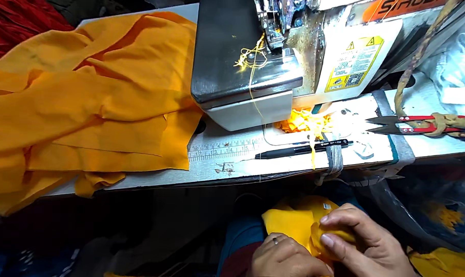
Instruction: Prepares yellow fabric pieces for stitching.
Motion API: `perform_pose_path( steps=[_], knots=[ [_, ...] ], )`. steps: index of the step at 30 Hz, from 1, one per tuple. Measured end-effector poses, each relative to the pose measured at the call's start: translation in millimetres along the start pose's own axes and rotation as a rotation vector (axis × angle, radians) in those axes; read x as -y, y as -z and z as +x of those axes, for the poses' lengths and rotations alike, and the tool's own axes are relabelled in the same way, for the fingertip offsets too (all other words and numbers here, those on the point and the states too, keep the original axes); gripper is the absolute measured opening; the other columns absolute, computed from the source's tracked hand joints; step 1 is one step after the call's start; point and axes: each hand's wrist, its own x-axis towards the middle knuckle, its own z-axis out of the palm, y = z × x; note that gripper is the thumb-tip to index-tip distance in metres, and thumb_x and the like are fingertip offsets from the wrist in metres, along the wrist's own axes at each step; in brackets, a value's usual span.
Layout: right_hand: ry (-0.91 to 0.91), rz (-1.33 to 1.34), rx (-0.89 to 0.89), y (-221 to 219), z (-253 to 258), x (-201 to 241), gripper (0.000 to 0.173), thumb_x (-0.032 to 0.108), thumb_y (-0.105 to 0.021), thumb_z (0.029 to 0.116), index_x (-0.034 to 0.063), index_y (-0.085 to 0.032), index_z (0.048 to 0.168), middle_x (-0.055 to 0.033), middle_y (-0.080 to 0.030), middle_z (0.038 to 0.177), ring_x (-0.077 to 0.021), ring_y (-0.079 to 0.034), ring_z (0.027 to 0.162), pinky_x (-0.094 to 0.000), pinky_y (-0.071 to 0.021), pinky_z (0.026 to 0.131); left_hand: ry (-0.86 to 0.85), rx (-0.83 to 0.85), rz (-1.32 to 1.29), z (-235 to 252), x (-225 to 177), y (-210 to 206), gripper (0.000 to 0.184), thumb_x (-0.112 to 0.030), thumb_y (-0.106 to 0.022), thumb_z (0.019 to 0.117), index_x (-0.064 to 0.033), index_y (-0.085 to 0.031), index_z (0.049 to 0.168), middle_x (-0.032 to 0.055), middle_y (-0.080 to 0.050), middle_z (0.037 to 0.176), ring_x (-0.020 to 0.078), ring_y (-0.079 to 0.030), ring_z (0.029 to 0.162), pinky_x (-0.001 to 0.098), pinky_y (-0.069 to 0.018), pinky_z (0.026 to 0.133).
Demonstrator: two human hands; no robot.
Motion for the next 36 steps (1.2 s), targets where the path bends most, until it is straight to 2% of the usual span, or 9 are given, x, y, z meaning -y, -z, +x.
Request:
perform_pose_path(
  steps=[2, 5, 8, 13, 17, 21, 28, 32, 36],
  knots=[
    [-0.002, 0.032, 0.065, -3.7, 0.0, 4.9, 0.014, 0.001, -0.067, 0.0933, -0.0074, -0.069, 0.104, -0.0077, -0.07, 0.101, 0.0012, -0.063, 0.1, -0.0145, -0.0505, 0.092, 0.02, 0.012, 0.023, 1.5, -1.6, -2.5, 0.016, -0.007, -0.065, 0.0951, 0.0051, -0.073, 0.089, 0.0159, -0.071, 0.08, 0.0191, -0.068, 0.085, 0.0265, -0.0493, 0.087],
    [-0.056, 0.155, 0.114, -1.9, 1.0, 7.7, 0.011, -0.002, -0.062, 0.0947, -0.0064, -0.065, 0.104, -0.0016, -0.072, 0.102, 0.0048, -0.064, 0.093, -0.0148, -0.0537, 0.086, 0.108, -0.022, 0.013, 2.8, -3.5, -2.6, 0.016, -0.005, -0.065, 0.094, 0.0088, -0.071, 0.088, 0.0176, -0.07, 0.08, 0.0162, -0.066, 0.08, 0.0235, -0.0502, 0.079],
    [-0.08, 0.204, 0.135, 1.6, 0.3, 6.4, 0.013, -0.006, -0.06, 0.0945, -0.0064, -0.065, 0.106, 0.0006, -0.073, 0.104, 0.0044, -0.067, 0.094, -0.0165, -0.0559, 0.087, 0.164, -0.055, -0.008, 2.3, -2.6, -0.3, 0.016, -0.004, -0.065, 0.0942, 0.0099, -0.07, 0.09, 0.0174, -0.07, 0.081, 0.0112, -0.065, 0.08, 0.0192, -0.0498, 0.078],
    [-0.013, 0.081, 0.098, 3.1, -0.3, 0.6, 0.015, -0.004, -0.061, 0.095, -0.0095, -0.068, 0.107, -0.0057, -0.074, 0.105, 0.0028, -0.067, 0.098, -0.0162, -0.0544, 0.092, 0.206, -0.084, -0.063, 1.8, -0.8, -0.2, 0.014, -0.001, -0.063, 0.0939, 0.0122, -0.07, 0.093, 0.0165, -0.071, 0.086, 0.0035, -0.065, 0.083, 0.0137, -0.0499, 0.081],
    [0.08, -0.078, 0.047, 0.8, 1.0, -2.7, 0.014, -0.001, -0.063, 0.0958, -0.0074, -0.07, 0.105, -0.0094, -0.075, 0.104, 0.0011, -0.068, 0.101, -0.0148, -0.0513, 0.095, 0.187, -0.05, -0.067, 4.8, -1.8, -1.2, 0.014, -0.001, -0.063, 0.0943, 0.0117, -0.069, 0.093, 0.0174, -0.071, 0.086, 0.0059, -0.066, 0.082, 0.0153, -0.05, 0.081],
    [0.094, -0.084, 0.082, -1.2, 0.8, 1.8, 0.016, -0.002, -0.062, 0.0954, -0.0094, -0.071, 0.106, -0.0151, -0.074, 0.1, -0.0031, -0.067, 0.097, -0.0143, -0.0503, 0.092, 0.167, -0.039, -0.058, 6.6, -0.4, -4.8, 0.015, -0.002, -0.065, 0.0941, 0.0111, -0.07, 0.092, 0.0179, -0.071, 0.084, 0.0091, -0.066, 0.081, 0.0174, -0.05, 0.08],
    [0.003, 0.068, 0.139, 4.5, 0.7, 2.3, 0.02, -0.001, -0.063, 0.0955, -0.0106, -0.069, 0.112, -0.0125, -0.073, 0.107, -0.0008, -0.067, 0.099, -0.0158, -0.053, 0.091, 0.205, -0.08, -0.103, 6.1, 1.6, -4.1, 0.014, -0.001, -0.063, 0.0938, 0.0117, -0.069, 0.092, 0.0155, -0.071, 0.086, 0.0027, -0.065, 0.085, 0.0135, -0.0492, 0.082],
    [-0.029, 0.141, 0.123, 6.5, 0.0, 3.0, 0.021, -0.005, -0.061, 0.0947, -0.0104, -0.067, 0.114, -0.0067, -0.074, 0.11, 0.001, -0.068, 0.1, -0.0173, -0.0549, 0.092, 0.224, -0.08, -0.122, 6.7, 1.3, -3.7, 0.013, 0.0, -0.064, 0.0932, 0.0121, -0.069, 0.092, 0.0142, -0.071, 0.087, 0.001, -0.064, 0.085, 0.0123, -0.0489, 0.082],
    [0.007, 0.082, 0.069, 3.8, 0.1, 1.0, 0.02, -0.004, -0.062, 0.0948, -0.0102, -0.068, 0.113, -0.0064, -0.076, 0.108, -0.0001, -0.069, 0.101, -0.0182, -0.0554, 0.094, 0.229, -0.064, -0.134, 7.6, 0.1, -3.9, 0.014, 0.0, -0.063, 0.0934, 0.0122, -0.069, 0.093, 0.0145, -0.071, 0.087, 0.0009, -0.064, 0.084, 0.0126, -0.0492, 0.081]
  ],
)
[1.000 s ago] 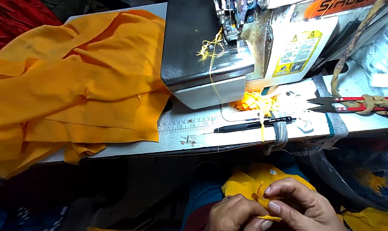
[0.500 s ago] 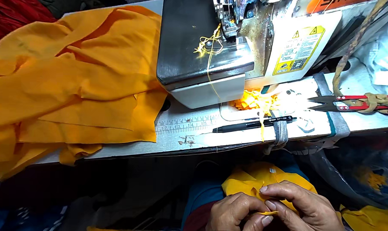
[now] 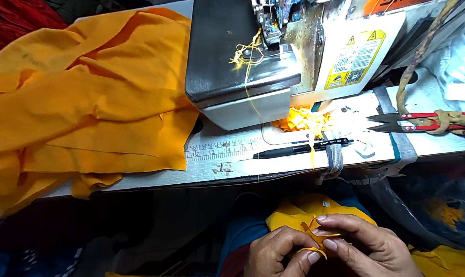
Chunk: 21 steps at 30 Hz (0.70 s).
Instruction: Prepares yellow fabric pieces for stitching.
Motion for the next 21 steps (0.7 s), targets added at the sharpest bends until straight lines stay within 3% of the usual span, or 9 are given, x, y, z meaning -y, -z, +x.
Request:
perform_pose_path(
  steps=[6, 13, 21],
  knots=[
    [0.104, -0.274, -0.06, -6.6, -1.0, -2.1, 0.022, 0.001, -0.065, 0.0944, -0.0074, -0.072, 0.113, -0.015, -0.075, 0.101, -0.0038, -0.069, 0.093, -0.0142, -0.0528, 0.088, 0.007, 0.011, -0.039, 0.8, -2.7, -4.3, 0.013, 0.002, -0.063, 0.0933, 0.0133, -0.068, 0.094, 0.0145, -0.071, 0.087, 0.0008, -0.065, 0.083, 0.0132, -0.0506, 0.08],
    [0.125, -0.281, -0.048, -7.6, -2.6, -1.8, 0.02, 0.002, -0.066, 0.0947, -0.0065, -0.072, 0.112, -0.0159, -0.071, 0.098, -0.0055, -0.066, 0.096, -0.0123, -0.0499, 0.09, 0.035, -0.019, -0.056, -0.6, -1.3, -4.1, 0.011, 0.002, -0.063, 0.0925, 0.0126, -0.065, 0.094, 0.0101, -0.069, 0.082, -0.0016, -0.063, 0.078, 0.0126, -0.0499, 0.075],
    [0.15, -0.308, -0.003, -4.8, -2.8, -0.7, 0.019, 0.003, -0.064, 0.0965, -0.0068, -0.073, 0.11, -0.0155, -0.076, 0.101, -0.0063, -0.071, 0.098, -0.015, -0.0509, 0.094, 0.071, -0.049, -0.068, -2.5, -0.1, -2.9, 0.009, 0.002, -0.063, 0.0922, 0.0105, -0.066, 0.095, 0.0064, -0.069, 0.083, -0.0037, -0.062, 0.077, 0.0122, -0.0504, 0.074]
  ],
)
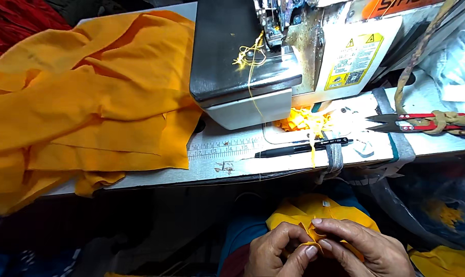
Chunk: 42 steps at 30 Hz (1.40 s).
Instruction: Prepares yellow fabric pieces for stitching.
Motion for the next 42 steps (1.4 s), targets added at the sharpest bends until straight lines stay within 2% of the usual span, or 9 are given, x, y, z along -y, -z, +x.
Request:
perform_pose_path(
  steps=[6, 18, 21, 25, 31, 39, 42],
  knots=[
    [-0.002, -0.031, 0.008, -0.2, 0.6, 2.0, 0.019, 0.002, -0.064, 0.096, -0.0074, -0.073, 0.111, -0.0165, -0.076, 0.101, -0.0072, -0.071, 0.097, -0.0144, -0.0503, 0.093, 0.001, 0.002, -0.006, -0.4, -1.1, -0.7, 0.009, 0.003, -0.063, 0.0922, 0.011, -0.066, 0.095, 0.0074, -0.07, 0.083, -0.0031, -0.062, 0.077, 0.0125, -0.0505, 0.074],
    [0.002, -0.065, 0.045, 0.9, 1.7, 5.7, 0.021, -0.001, -0.062, 0.0961, -0.0085, -0.072, 0.113, -0.0185, -0.076, 0.103, -0.0113, -0.072, 0.097, -0.017, -0.0504, 0.095, 0.049, -0.021, 0.011, 1.8, 0.0, -1.9, 0.008, 0.001, -0.065, 0.0917, 0.0083, -0.063, 0.095, 0.0028, -0.066, 0.079, -0.0044, -0.059, 0.073, 0.0119, -0.049, 0.07],
    [0.043, -0.066, 0.051, 0.7, 1.2, 4.2, 0.021, -0.002, -0.061, 0.0962, -0.009, -0.072, 0.113, -0.0192, -0.076, 0.1, -0.0125, -0.072, 0.095, -0.0172, -0.0507, 0.093, 0.072, -0.033, 0.011, 1.9, -0.2, -2.3, 0.007, 0.001, -0.065, 0.0915, 0.0067, -0.062, 0.095, 0.0014, -0.065, 0.079, -0.0046, -0.059, 0.072, 0.012, -0.0493, 0.069],
    [0.077, -0.047, 0.075, 1.1, 1.4, 2.8, 0.022, 0.001, -0.061, 0.0974, -0.0081, -0.071, 0.115, -0.0188, -0.076, 0.102, -0.0142, -0.072, 0.099, -0.0189, -0.0503, 0.096, 0.083, -0.036, 0.026, 1.7, -0.3, -1.6, 0.008, 0.001, -0.065, 0.0914, 0.0073, -0.062, 0.097, 0.0023, -0.066, 0.081, -0.0036, -0.062, 0.073, 0.013, -0.0513, 0.071],
    [0.061, -0.066, 0.077, 0.5, 1.8, 2.1, 0.022, 0.004, -0.064, 0.0971, -0.0069, -0.072, 0.115, -0.0183, -0.076, 0.098, -0.0145, -0.072, 0.092, -0.0184, -0.0519, 0.091, 0.08, -0.025, 0.012, 1.3, 1.5, -1.8, 0.009, 0.001, -0.066, 0.091, 0.0065, -0.061, 0.096, 0.0018, -0.066, 0.08, -0.0039, -0.061, 0.074, 0.0131, -0.0509, 0.071],
    [-0.014, 0.098, 0.092, 5.9, 1.3, 2.1, 0.02, 0.001, -0.062, 0.0974, -0.0097, -0.071, 0.112, -0.0185, -0.075, 0.102, -0.008, -0.071, 0.095, -0.0168, -0.0521, 0.092, 0.025, 0.05, 0.055, 2.0, 2.4, 2.7, 0.013, -0.003, -0.065, 0.0936, 0.0098, -0.063, 0.093, 0.0097, -0.067, 0.083, -0.0008, -0.061, 0.08, 0.0139, -0.049, 0.076],
    [-0.034, 0.134, 0.079, 7.0, 1.0, 1.7, 0.02, 0.0, -0.062, 0.0964, -0.0097, -0.071, 0.112, -0.0181, -0.074, 0.103, -0.0061, -0.07, 0.095, -0.0164, -0.0524, 0.091, -0.009, 0.125, 0.105, 2.2, 3.4, 5.8, 0.017, -0.005, -0.065, 0.0938, 0.0116, -0.064, 0.093, 0.0154, -0.068, 0.084, 0.0055, -0.063, 0.081, 0.0173, -0.0495, 0.078]
  ],
)
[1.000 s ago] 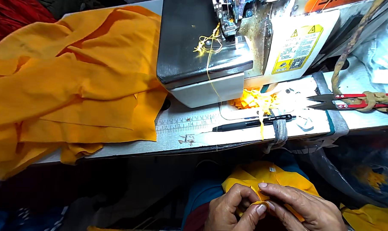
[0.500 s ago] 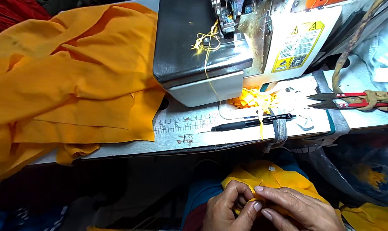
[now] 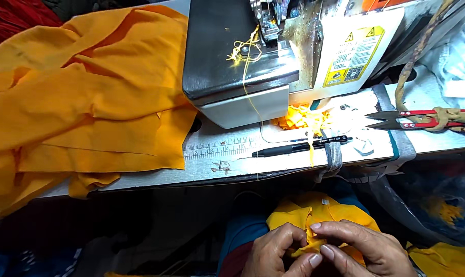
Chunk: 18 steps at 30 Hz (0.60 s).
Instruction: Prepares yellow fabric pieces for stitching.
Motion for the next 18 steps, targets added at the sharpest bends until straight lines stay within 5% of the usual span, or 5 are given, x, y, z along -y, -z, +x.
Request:
perform_pose_path(
  steps=[5, 9, 15, 18],
  knots=[
    [0.008, -0.011, -0.058, 2.3, -0.2, -1.4, 0.02, 0.001, -0.061, 0.097, -0.0065, -0.071, 0.113, -0.0143, -0.074, 0.102, -0.0032, -0.068, 0.096, -0.0155, -0.0519, 0.09, -0.107, 0.106, 0.17, -0.1, 3.9, -0.8, 0.02, -0.01, -0.07, 0.0915, 0.0092, -0.069, 0.085, 0.02, -0.068, 0.083, 0.024, -0.067, 0.084, 0.0325, -0.0516, 0.08],
    [0.026, -0.008, -0.078, 1.6, -1.1, -4.5, 0.019, 0.002, -0.061, 0.0974, -0.0059, -0.072, 0.111, -0.0137, -0.073, 0.099, -0.0034, -0.066, 0.094, -0.0145, -0.0504, 0.089, -0.163, 0.149, 0.232, 0.9, 5.4, -2.3, 0.022, -0.011, -0.07, 0.0915, 0.0083, -0.067, 0.081, 0.0225, -0.068, 0.086, 0.0284, -0.067, 0.089, 0.0354, -0.0523, 0.083],
    [0.075, 0.113, -0.121, 5.4, -3.2, -6.2, 0.016, 0.004, -0.06, 0.1003, 0.0, -0.069, 0.112, -0.0047, -0.071, 0.103, 0.0032, -0.063, 0.101, -0.012, -0.0505, 0.091, -0.157, 0.154, 0.177, 1.8, 1.2, -1.3, 0.018, -0.007, -0.068, 0.0922, 0.0111, -0.066, 0.091, 0.0233, -0.069, 0.089, 0.0228, -0.068, 0.083, 0.0287, -0.053, 0.076],
    [0.141, 0.209, -0.104, 9.0, -5.4, -8.7, 0.016, 0.008, -0.057, 0.1036, 0.0082, -0.068, 0.115, 0.0007, -0.07, 0.107, 0.0027, -0.064, 0.106, -0.0137, -0.051, 0.094, -0.145, 0.205, 0.199, 0.6, 3.4, 0.6, 0.027, -0.013, -0.069, 0.0936, 0.012, -0.068, 0.104, 0.0249, -0.073, 0.104, 0.0265, -0.072, 0.097, 0.0358, -0.0561, 0.087]
  ],
)
